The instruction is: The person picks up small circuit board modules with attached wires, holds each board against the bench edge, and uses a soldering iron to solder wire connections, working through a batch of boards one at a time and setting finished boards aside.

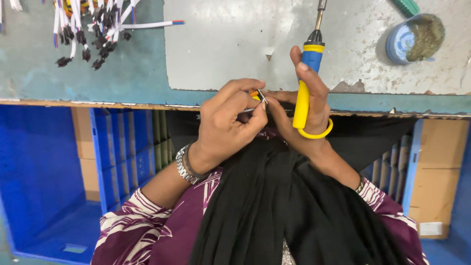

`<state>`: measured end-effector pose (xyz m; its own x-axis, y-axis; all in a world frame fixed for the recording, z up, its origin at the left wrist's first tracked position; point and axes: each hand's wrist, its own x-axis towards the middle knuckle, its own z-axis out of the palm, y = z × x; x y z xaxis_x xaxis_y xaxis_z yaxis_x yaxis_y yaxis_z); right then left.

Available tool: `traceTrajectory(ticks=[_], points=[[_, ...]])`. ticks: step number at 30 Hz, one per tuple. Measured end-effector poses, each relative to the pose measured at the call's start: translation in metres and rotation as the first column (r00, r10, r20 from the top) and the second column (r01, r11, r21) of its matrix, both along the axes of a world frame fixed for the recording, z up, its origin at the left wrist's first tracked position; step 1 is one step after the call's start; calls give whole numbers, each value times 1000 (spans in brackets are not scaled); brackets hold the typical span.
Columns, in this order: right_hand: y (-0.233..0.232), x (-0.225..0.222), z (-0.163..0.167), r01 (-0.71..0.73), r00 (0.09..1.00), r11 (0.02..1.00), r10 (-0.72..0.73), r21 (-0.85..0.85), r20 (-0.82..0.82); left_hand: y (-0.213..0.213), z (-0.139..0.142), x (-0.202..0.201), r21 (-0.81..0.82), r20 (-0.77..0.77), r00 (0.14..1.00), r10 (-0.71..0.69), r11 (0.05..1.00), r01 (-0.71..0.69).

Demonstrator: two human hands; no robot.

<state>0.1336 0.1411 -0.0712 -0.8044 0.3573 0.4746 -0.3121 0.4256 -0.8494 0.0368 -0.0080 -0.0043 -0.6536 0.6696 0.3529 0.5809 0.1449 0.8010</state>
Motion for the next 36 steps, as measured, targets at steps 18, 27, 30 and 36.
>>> traceTrajectory(ticks=[18, 27, 30, 36], points=[[77, 124, -27, 132, 979, 984, -148, -119, -137, 17, 4, 4, -127, -18, 1000, -26, 992, 23], [79, 149, -28, 204, 968, 891, -247, -406, -54, 18, 17, -13, -210, 372, 928, -36, 970, 122], [84, 145, -22, 214, 971, 913, -238, -347, -27, 21, 17, -17, -179, 504, 862, -53, 970, 165], [89, 156, -31, 326, 937, 878, -348, -349, -1, 30, 13, -20, -121, 639, 765, -76, 973, 197]])
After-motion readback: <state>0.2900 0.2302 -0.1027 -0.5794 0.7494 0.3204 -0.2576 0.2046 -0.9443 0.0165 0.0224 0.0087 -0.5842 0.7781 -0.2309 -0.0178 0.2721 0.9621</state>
